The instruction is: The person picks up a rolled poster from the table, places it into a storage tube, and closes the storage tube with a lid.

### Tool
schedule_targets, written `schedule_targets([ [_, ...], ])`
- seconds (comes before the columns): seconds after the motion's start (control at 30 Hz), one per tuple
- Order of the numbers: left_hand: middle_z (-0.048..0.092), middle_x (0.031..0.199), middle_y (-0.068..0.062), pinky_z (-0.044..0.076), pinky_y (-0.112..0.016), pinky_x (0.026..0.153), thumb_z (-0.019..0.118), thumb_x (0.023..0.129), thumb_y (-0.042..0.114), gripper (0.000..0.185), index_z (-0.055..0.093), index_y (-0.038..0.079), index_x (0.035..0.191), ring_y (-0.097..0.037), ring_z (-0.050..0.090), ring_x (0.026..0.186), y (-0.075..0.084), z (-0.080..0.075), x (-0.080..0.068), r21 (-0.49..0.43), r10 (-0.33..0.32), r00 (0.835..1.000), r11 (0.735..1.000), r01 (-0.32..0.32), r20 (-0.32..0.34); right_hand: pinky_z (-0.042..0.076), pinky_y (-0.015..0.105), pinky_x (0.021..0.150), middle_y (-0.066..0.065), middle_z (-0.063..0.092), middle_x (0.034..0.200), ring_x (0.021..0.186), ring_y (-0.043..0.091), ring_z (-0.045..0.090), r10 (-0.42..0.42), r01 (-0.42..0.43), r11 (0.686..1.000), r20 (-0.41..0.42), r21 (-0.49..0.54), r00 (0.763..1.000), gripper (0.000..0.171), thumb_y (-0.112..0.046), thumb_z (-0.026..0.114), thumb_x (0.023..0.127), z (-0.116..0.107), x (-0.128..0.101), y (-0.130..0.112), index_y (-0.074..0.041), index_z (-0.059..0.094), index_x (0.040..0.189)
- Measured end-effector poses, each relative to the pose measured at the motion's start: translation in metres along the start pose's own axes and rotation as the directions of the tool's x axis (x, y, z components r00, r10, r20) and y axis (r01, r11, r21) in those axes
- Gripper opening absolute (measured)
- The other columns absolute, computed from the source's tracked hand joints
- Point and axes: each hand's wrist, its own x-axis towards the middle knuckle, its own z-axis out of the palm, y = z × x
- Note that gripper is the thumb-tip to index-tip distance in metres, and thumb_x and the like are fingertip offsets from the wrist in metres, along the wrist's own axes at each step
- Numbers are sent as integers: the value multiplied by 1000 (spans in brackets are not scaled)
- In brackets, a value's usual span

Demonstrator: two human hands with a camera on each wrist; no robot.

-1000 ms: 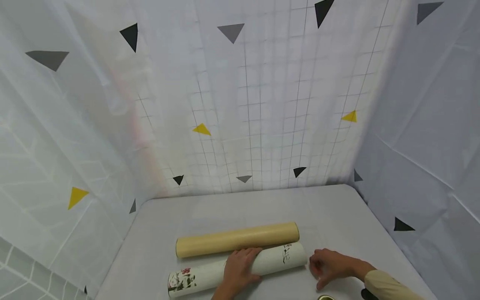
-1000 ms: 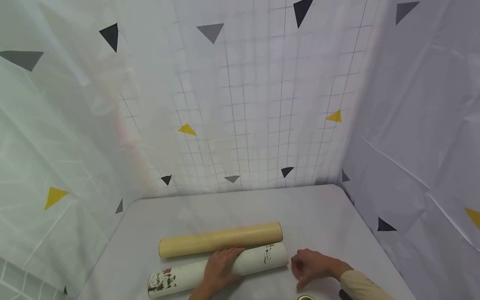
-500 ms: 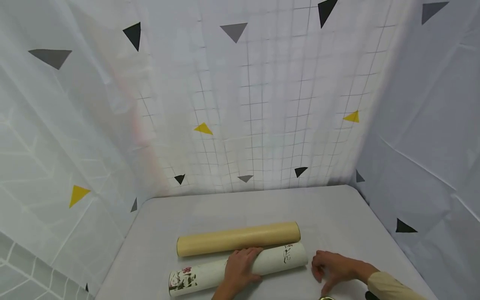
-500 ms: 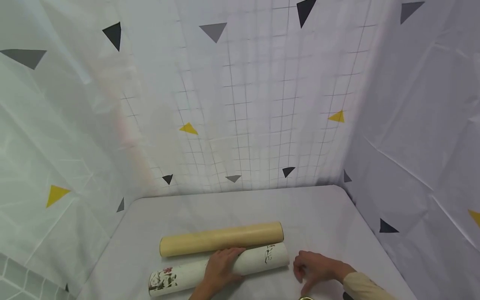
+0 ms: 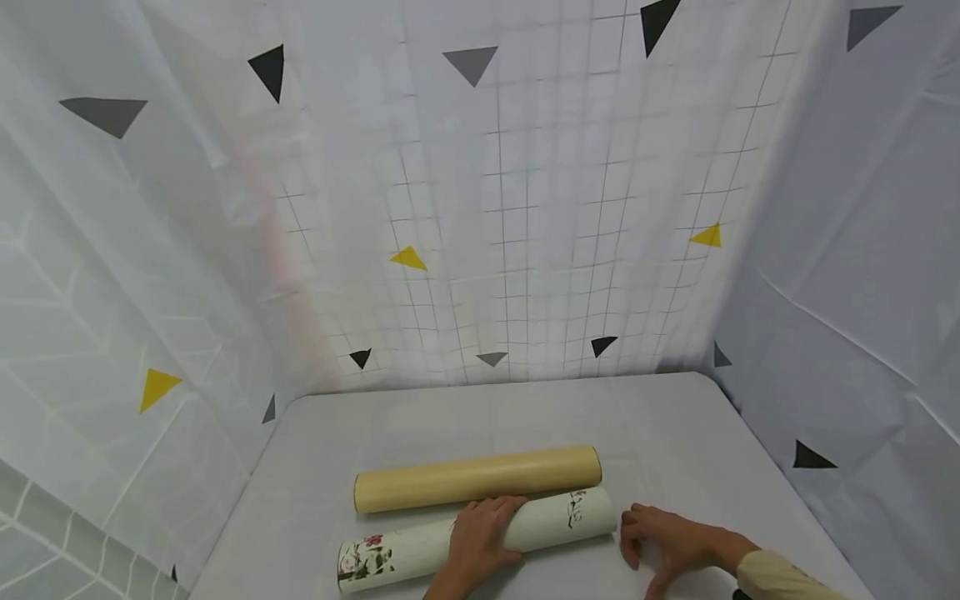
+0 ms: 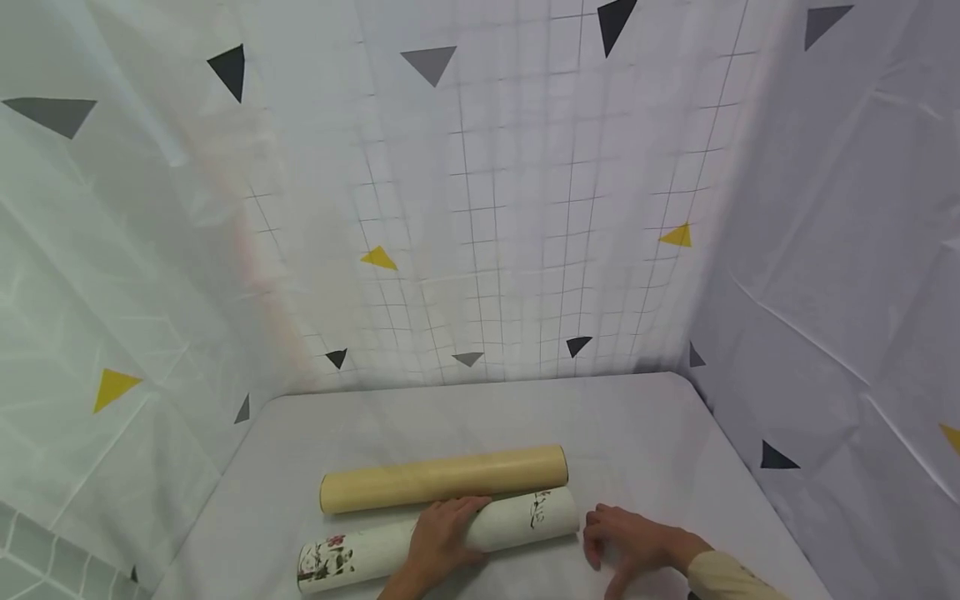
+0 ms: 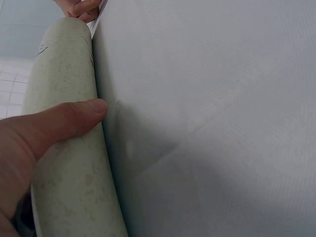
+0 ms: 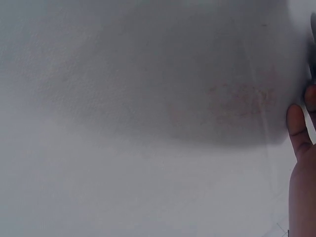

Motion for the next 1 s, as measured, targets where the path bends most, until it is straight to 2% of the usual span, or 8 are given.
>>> schedule_targets([
  [0.23, 76, 118, 12, 55, -28, 81, 99, 51, 47, 87, 67, 23, 128, -10, 73, 101, 0, 0, -2, -26, -7, 1000, 1000, 8, 17, 38, 17, 74, -15, 56, 100, 93, -6, 45, -32, 32, 999, -29, -15, 999, 30, -46, 84, 83, -2, 2, -2, -27, 65, 97],
  [0.47, 76, 119, 13, 55, -27, 81, 100, 51, 47, 87, 67, 24, 128, -9, 73, 102, 1, -1, -2, -17, -11, 1000, 1000, 12, 20, 41, 18, 73, -16, 56, 100, 90, -7, 46, 21, -22, 1000, -67, -22, 998, 22, -43, 77, 90, -4, 4, 2, -26, 65, 98],
  [0.67, 76, 118, 13, 55, -27, 81, 100, 50, 48, 88, 67, 25, 128, -9, 72, 102, 1, -1, -2, -6, -16, 1000, 1000, 16, 19, 44, 19, 71, -13, 58, 98, 89, -7, 48, -36, 26, 997, -139, -71, 990, 8, -30, 70, 97, -4, 4, 9, -25, 64, 98],
  [0.77, 76, 117, 13, 55, -27, 82, 100, 49, 48, 88, 67, 25, 128, -9, 72, 102, 1, -1, -2, -1, -15, 1000, 1000, 15, 9, 44, 20, 70, -15, 57, 97, 87, -8, 48, 18, -29, 998, -158, -64, 987, 7, -30, 68, 99, -4, 5, 12, -26, 63, 98],
  [0.9, 76, 118, 13, 55, -27, 82, 100, 50, 47, 88, 67, 25, 128, -9, 72, 102, 1, 0, -1, -2, -11, 1000, 1000, 11, 6, 47, 22, 70, -17, 58, 96, 84, -9, 49, 126, -134, 990, -169, -36, 978, 12, -34, 68, 99, -3, 6, 15, -23, 62, 101],
  [1.0, 75, 118, 13, 55, -27, 82, 100, 50, 47, 88, 66, 25, 128, -9, 72, 103, 1, 0, 0, -5, -14, 1000, 1000, 14, 11, 47, 24, 70, -17, 60, 95, 83, -9, 50, 177, -182, 983, -181, -10, 967, 16, -35, 67, 99, -4, 7, 15, -21, 61, 105],
])
